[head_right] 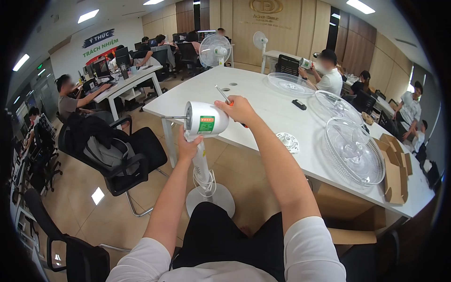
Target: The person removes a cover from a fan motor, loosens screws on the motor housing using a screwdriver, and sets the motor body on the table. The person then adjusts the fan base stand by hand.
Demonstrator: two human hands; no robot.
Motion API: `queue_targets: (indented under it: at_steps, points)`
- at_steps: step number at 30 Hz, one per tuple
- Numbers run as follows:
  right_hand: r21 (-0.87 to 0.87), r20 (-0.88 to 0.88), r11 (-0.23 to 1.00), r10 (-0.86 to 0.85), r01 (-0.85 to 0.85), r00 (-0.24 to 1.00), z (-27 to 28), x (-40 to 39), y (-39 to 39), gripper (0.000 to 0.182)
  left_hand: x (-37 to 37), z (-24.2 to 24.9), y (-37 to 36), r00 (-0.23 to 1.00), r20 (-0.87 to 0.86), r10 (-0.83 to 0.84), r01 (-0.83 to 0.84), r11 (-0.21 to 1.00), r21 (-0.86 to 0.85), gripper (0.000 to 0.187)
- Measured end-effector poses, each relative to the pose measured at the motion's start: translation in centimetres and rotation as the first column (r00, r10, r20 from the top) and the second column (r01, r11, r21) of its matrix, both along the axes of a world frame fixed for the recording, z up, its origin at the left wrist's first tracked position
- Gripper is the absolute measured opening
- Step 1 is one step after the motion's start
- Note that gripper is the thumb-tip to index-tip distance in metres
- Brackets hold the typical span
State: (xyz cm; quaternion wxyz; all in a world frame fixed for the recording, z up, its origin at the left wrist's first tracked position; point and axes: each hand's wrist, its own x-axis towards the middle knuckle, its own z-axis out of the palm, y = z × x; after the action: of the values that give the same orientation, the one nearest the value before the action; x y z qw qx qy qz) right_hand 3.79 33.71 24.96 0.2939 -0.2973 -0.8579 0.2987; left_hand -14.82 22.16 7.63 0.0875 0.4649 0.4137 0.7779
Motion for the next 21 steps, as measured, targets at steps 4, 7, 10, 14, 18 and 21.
queue_targets:
  at_steps: [4,7,10,14,18,21]
  points:
    - [-0.062,-0.045,0.998,0.018,-0.021,0.999,-1.8,3.6,-1.1,0.049,-2.7,-1.5,0.8,0.991,0.075,-0.114,0.117,0.993,-0.036,0.074]
    - [-0.385,-0.181,0.907,0.107,-0.171,0.978,-3.7,6.6,-2.6,0.043,-4.8,-2.6,1.2,0.96,0.119,-0.253,0.265,0.959,-0.102,0.075]
    - [-0.485,-0.063,0.85,0.201,-0.206,0.978,-4.4,9.7,-5.5,0.038,-6.1,-3.4,1.7,0.924,0.214,-0.317,0.35,0.926,-0.141,0.072]
    - [-0.404,0.063,0.887,0.269,-0.222,0.961,-5.1,11.3,-8.1,0.031,-8.4,-4.6,2.3,0.823,0.343,-0.453,0.529,0.832,-0.169,0.066]
    - [-0.484,-0.196,0.867,0.027,-0.121,0.98,-6.8,9.4,-6.7,0.039,-8.4,-2.2,0.3,0.808,0.285,-0.516,0.585,0.76,-0.282,0.072]
    - [-0.683,-0.381,0.701,-0.106,-0.203,0.918,-8.5,5.9,-5.7,0.052,-8.5,-0.1,-1.3,0.826,0.215,-0.521,0.563,0.753,-0.341,0.078]
